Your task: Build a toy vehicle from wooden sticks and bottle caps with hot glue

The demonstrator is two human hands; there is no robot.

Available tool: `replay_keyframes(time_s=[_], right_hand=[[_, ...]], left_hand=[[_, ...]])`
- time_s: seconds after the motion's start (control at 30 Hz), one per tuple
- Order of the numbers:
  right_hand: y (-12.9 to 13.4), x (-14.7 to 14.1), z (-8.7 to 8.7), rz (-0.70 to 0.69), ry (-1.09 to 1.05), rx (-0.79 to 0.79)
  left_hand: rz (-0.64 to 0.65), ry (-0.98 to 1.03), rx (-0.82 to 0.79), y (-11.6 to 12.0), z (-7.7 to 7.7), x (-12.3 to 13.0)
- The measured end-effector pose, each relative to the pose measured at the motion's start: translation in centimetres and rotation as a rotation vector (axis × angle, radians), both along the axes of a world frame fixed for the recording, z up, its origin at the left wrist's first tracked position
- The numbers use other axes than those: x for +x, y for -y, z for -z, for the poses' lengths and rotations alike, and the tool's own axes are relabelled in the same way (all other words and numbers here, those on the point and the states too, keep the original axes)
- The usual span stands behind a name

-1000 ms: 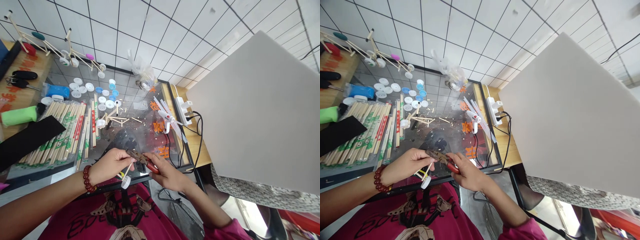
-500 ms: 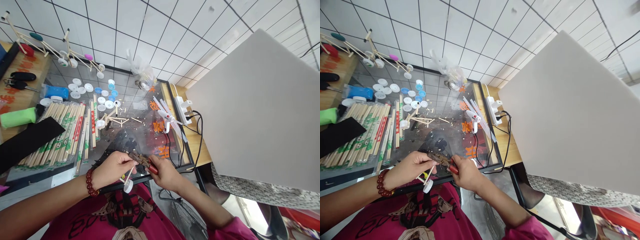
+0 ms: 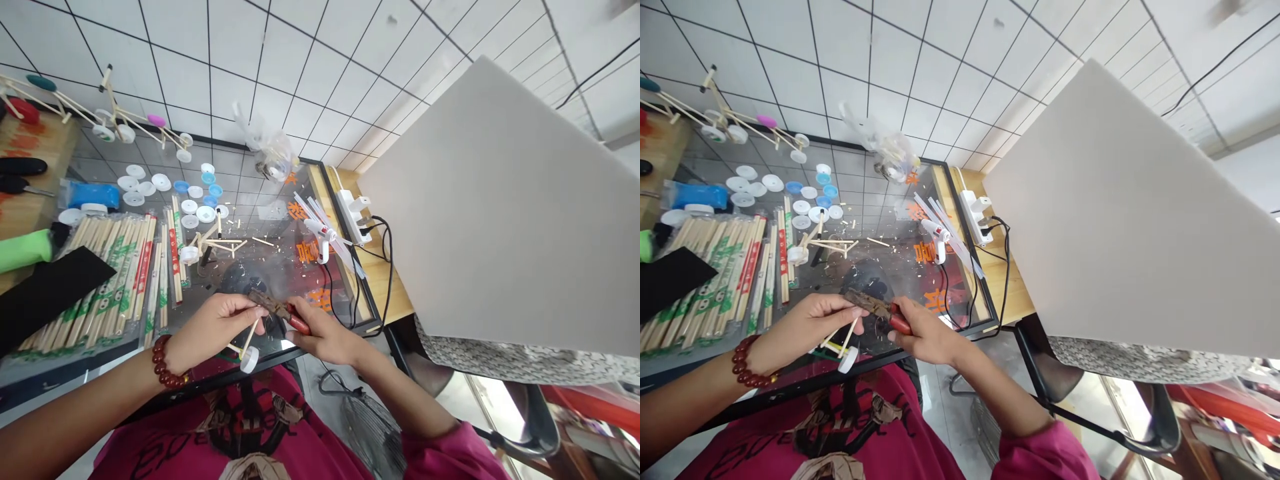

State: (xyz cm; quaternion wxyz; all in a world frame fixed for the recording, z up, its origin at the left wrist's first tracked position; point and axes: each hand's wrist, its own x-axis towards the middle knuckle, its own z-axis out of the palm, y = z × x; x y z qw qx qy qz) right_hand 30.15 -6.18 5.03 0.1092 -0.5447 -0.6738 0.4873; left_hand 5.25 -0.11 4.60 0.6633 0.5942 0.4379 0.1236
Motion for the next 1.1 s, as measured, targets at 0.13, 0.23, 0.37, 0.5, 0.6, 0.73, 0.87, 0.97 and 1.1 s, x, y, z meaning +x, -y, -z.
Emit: replay_keyframes(time_s=[0.13,0.23,0.37,0.5,0.6,0.73,0.87,0.97,1.1], right_hand=[[0.2,0.7,0.3,0.025,-0.169,-0.104],[0.2,1.5,1.2,0.080,0.033,0.034],[0.2,2.5,2.9,0.144,0.449,0.209],[0.5,3.2,4.7,0.168,0.680,0.283],[0.9,3.4,5.9,0.208,0.751,0.334],[1.2,3.7,6.9,0.257,0.740,0.396],[1.3,4.0,7.6,0.270,0.726,0.450],[1.4,3.9,7.9,0.278,0.738,0.476],[1.7,3.8,8.2,0.291,0.726,0.523]], left_hand=[[0.026,-0.009,0.033,-0.1,0.5,-0.3],[-0.003,-0.001,0.026,-0.2,0.7,-0.6],[-0.044,0.049,0.013,-0.2,0.6,-0.5],[-0.079,0.072,0.000,-0.1,0.6,-0.2],[-0.117,0.094,-0.056,0.0,0.9,0.1],[-0.205,0.141,-0.149,0.3,1.1,0.6],[-0.267,0.186,-0.244,0.7,1.4,0.8],[-0.294,0.198,-0.225,1.0,1.6,0.9],[-0.287,0.164,-0.095,1.3,1.6,0.9]])
